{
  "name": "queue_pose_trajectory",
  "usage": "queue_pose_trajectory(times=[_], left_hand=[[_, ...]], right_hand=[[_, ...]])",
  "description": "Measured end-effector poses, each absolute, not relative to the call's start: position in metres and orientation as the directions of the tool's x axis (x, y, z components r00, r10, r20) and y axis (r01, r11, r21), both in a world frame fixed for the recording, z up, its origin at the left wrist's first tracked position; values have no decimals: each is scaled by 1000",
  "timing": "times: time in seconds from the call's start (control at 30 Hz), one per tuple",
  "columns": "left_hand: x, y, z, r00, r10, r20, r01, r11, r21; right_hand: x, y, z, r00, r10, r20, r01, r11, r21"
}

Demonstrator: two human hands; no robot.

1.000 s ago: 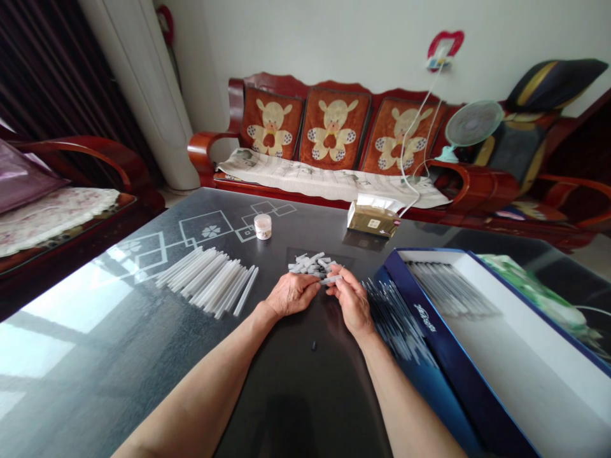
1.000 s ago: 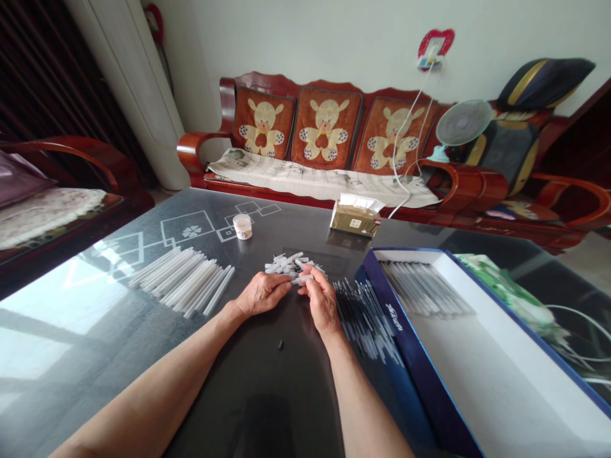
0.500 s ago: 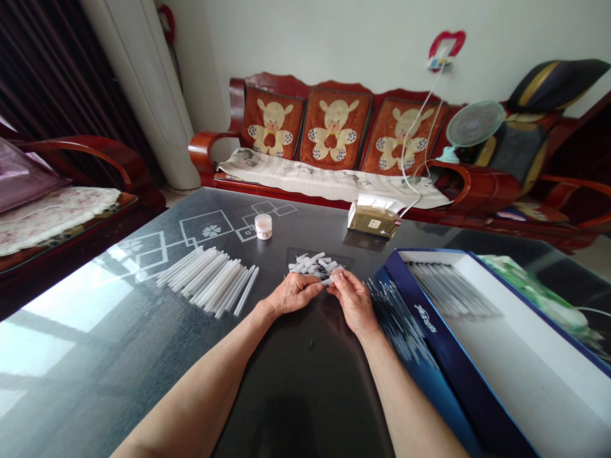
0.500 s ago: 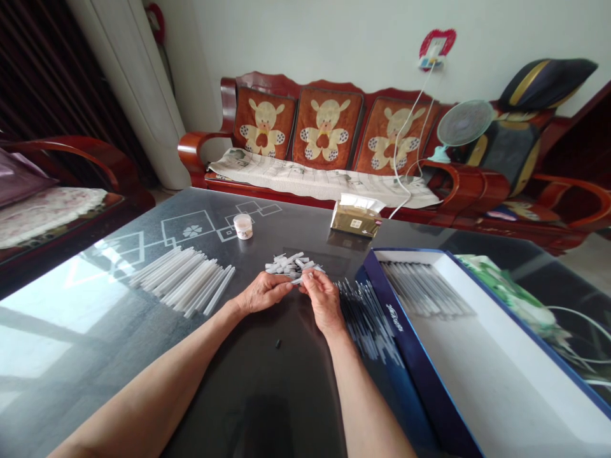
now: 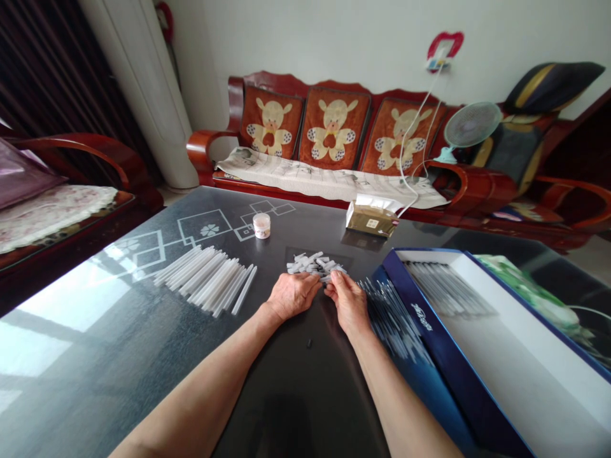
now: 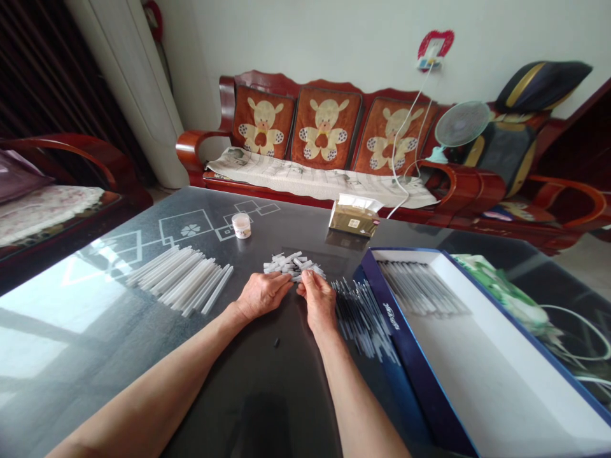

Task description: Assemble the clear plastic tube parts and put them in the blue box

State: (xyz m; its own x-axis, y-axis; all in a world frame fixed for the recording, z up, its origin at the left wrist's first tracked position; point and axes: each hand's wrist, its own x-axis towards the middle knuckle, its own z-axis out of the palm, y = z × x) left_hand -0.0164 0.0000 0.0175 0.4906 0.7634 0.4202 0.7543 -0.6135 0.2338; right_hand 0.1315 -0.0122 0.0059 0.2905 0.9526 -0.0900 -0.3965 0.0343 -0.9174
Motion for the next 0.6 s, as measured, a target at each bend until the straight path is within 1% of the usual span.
queue_pose_trajectory(times=[0.13, 0.23, 0.3, 0.37, 0.5, 0.6], left_hand=[[-14, -1, 19, 492, 751, 441, 777, -607, 166], [-14, -1, 18, 497, 735, 461, 772, -617, 151], [-15, 1, 17, 501, 729, 465, 760, -629, 167], [-17, 3, 15, 506, 723, 470, 740, -644, 194], [-21, 6, 13, 477, 712, 516, 726, -650, 225], [-23, 9, 11, 441, 703, 557, 739, -637, 219]], right_hand=[[130, -12, 7, 290, 945, -154, -459, -4, -889], [130, -11, 7, 299, 939, -172, -451, -20, -893], [131, -10, 6, 301, 943, -142, -415, -5, -910], [131, -11, 5, 293, 952, -82, -366, 33, -930], [131, -15, 2, 196, 979, 48, -261, 99, -960], [130, -17, 1, 148, 985, 95, -207, 124, -970]])
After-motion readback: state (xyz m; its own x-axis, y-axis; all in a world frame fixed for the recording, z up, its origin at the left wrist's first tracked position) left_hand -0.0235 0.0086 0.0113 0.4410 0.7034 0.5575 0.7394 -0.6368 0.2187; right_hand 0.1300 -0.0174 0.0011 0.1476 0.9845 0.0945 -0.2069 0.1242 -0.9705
